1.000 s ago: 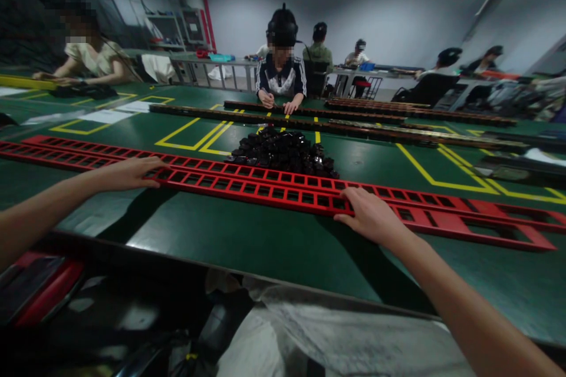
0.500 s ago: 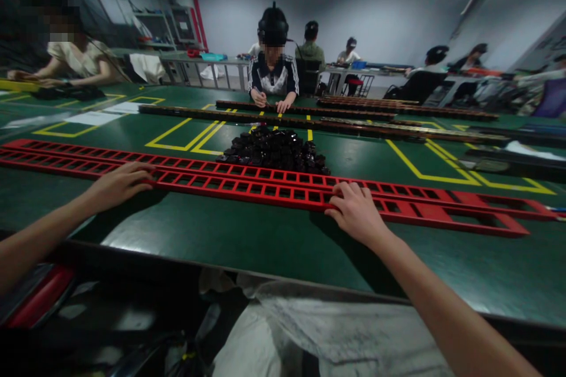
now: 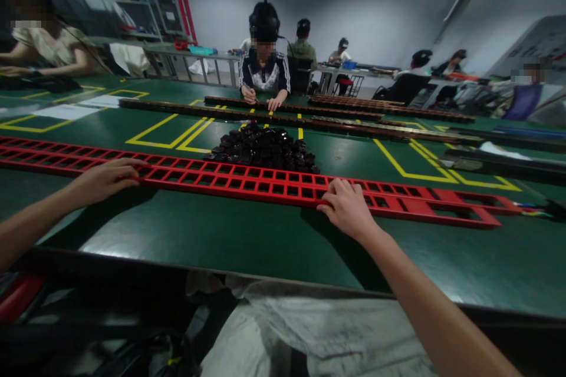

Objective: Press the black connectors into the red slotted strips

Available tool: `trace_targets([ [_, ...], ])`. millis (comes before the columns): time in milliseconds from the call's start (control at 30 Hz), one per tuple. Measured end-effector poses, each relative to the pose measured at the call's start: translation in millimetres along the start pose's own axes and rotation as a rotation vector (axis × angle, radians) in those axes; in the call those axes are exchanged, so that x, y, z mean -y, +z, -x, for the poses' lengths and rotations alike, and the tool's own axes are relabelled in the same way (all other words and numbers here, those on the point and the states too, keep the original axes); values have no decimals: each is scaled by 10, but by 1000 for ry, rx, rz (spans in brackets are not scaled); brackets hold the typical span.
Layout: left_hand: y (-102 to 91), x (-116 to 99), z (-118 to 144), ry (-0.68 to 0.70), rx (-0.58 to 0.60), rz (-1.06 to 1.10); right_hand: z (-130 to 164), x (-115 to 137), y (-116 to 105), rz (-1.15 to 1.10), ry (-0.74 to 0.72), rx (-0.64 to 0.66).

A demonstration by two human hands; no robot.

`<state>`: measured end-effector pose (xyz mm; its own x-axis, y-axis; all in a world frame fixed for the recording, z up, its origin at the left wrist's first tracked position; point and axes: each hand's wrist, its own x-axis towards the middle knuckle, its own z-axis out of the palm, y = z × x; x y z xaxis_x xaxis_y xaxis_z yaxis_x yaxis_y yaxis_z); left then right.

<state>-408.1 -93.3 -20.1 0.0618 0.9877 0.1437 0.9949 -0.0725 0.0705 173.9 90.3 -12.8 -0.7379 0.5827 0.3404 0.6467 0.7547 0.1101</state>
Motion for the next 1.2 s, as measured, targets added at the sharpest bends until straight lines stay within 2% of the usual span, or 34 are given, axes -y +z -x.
trace_targets([
  [400, 74, 49, 20, -62, -58, 51, -22, 8, 18, -39, 10, 16],
  [833, 103, -19, -19, -80, -51, 96, 39, -2, -46, -2, 48, 37],
  [1200, 124, -646, -357, 85, -10, 29, 454, -560, -142, 58, 227, 102],
])
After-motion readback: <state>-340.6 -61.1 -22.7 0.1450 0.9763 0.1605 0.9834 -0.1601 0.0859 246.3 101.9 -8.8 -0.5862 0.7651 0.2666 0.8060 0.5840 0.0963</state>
